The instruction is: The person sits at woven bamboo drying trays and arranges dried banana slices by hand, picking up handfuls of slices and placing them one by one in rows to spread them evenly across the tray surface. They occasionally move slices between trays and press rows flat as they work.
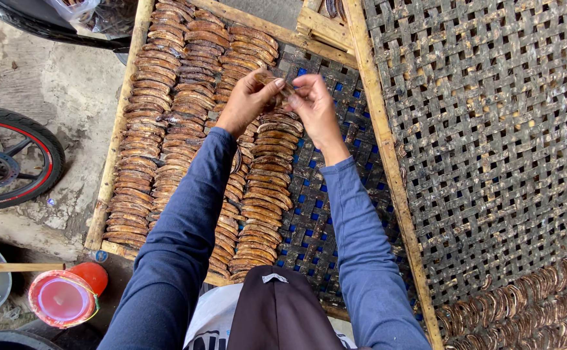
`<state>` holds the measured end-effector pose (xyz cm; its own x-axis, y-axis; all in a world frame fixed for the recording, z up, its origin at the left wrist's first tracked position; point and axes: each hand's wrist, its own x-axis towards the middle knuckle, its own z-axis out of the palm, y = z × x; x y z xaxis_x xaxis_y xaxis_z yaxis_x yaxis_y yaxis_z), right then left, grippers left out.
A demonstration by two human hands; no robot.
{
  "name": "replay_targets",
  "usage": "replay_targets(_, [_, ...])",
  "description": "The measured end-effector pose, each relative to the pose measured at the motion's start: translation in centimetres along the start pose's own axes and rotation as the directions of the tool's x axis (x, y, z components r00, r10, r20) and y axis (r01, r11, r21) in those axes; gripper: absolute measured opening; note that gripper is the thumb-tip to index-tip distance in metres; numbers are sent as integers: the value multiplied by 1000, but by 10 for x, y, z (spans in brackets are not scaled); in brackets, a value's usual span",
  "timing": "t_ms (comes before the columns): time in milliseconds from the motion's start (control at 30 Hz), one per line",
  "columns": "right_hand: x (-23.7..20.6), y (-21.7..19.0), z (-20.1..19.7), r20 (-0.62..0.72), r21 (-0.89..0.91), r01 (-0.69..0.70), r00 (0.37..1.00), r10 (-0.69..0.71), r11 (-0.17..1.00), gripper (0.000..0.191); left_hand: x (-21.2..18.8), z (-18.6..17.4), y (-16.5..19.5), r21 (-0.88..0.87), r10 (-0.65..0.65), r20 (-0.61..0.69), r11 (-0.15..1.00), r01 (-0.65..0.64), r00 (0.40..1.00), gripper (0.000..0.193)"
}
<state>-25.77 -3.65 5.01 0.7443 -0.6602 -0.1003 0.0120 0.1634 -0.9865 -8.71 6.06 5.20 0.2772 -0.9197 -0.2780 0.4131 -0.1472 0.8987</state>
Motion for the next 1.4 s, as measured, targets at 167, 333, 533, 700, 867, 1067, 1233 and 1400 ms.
replay_targets(167, [20,14,-10,-81,-411,-52,996,20,910,12,5,-11,-15,283,101,-215,958,-37,971,21])
replay_targets(333, [18,31,0,-89,-723,101,968,-236,684,7,2,-2,-27,852,391,-208,523,-31,896,20])
replay_targets(533, [5,44,4,-157,-807,45,945,-287,588,7,-5,11,-25,931,373,-208,360,65,904,21])
replay_targets(700, [0,56,-2,-109,-836,117,922,-371,537,11,-8,8,-25,922,368,-204,383,52,907,24])
replay_targets(867, [7,66,-10,-196,-753,9,951,-237,658,15,-8,-4,-19,871,370,-174,490,-33,912,41])
replay_targets(1067, [10,42,-12,-267,-689,20,923,-279,725,14,-7,0,-2,843,241,-214,535,54,947,42])
replay_targets(1233, [11,9,10,-203,-112,-2,979,-21,994,16,-8,5,1,245,78,-255,969,-13,964,31])
replay_targets(1400, [10,6,19,-137,132,-148,977,166,980,19,3,2,-9,37,127,-225,992,-122,966,29])
